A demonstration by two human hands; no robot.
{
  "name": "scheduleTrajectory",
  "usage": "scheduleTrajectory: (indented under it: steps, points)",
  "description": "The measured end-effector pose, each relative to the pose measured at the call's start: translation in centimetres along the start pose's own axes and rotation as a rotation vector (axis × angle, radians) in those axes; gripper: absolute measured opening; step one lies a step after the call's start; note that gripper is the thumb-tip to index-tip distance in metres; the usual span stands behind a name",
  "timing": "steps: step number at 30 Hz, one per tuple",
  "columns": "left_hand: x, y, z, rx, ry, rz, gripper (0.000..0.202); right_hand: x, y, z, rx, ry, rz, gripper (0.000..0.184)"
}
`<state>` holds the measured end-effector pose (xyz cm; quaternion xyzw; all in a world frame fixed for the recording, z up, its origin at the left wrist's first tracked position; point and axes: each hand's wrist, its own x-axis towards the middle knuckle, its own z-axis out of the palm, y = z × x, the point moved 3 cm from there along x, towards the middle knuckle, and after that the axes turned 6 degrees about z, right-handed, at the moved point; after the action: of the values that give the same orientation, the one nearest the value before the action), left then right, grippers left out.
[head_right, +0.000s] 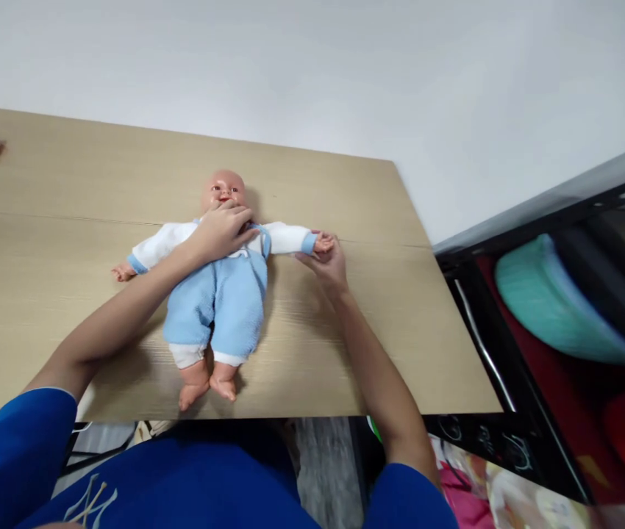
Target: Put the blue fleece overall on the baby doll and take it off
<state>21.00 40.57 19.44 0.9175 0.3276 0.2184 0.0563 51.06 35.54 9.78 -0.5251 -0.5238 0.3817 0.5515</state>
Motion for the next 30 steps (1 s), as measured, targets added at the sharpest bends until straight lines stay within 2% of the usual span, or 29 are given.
scheduleTrajectory:
  steps: [4, 7, 10, 13, 16, 18, 21, 26, 28, 30]
  points:
    - [-0.2, -0.5, 0.2, -0.172, 0.088, 0.133, 0.034, 1.8, -0.6, 2.3, 0.046, -0.016, -0.076, 0.077]
    - [-1.0, -0.3, -0.3, -0.278, 0.161, 0.246, 0.042, 2.7, -1.6, 4.5, -0.036, -0.064, -0.188, 0.068]
    - [-1.7, 0.2, -0.8, -0.327, 0.214, 0.322, 0.046, 2.6, -3.0, 6.9, -0.196, -0.182, -0.344, 0.056]
    - [-1.9, 0.4, -0.9, -0.396, 0.278, 0.337, 0.046, 1.6, -4.2, 8.3, -0.348, -0.281, -0.474, 0.038]
    - [-1.7, -0.1, -0.7, -0.488, 0.350, 0.279, 0.045, 0.5, -4.8, 8.1, -0.377, -0.364, -0.502, 0.034]
    - [-1.4, -0.6, -0.2, -0.514, 0.373, 0.237, 0.046, -0.1, -4.8, 7.6, -0.347, -0.413, -0.454, 0.037]
    - [-1.2, -1.0, 0.7, -0.484, 0.330, 0.211, 0.048, -0.8, -4.1, 7.1, -0.164, -0.432, -0.286, 0.039]
    - [-1.3, -1.1, 1.6, -0.347, 0.179, 0.212, 0.041, -1.4, -1.8, 8.0, 0.346, -0.258, 0.122, 0.042]
    - [-1.3, -1.3, 1.8, -0.317, 0.132, 0.182, 0.033, -1.7, -0.9, 8.5, 0.390, -0.217, 0.205, 0.047]
    - [-1.2, -1.4, 2.0, -0.303, 0.099, 0.138, 0.028, -1.9, -0.3, 8.4, 0.319, -0.131, 0.182, 0.048]
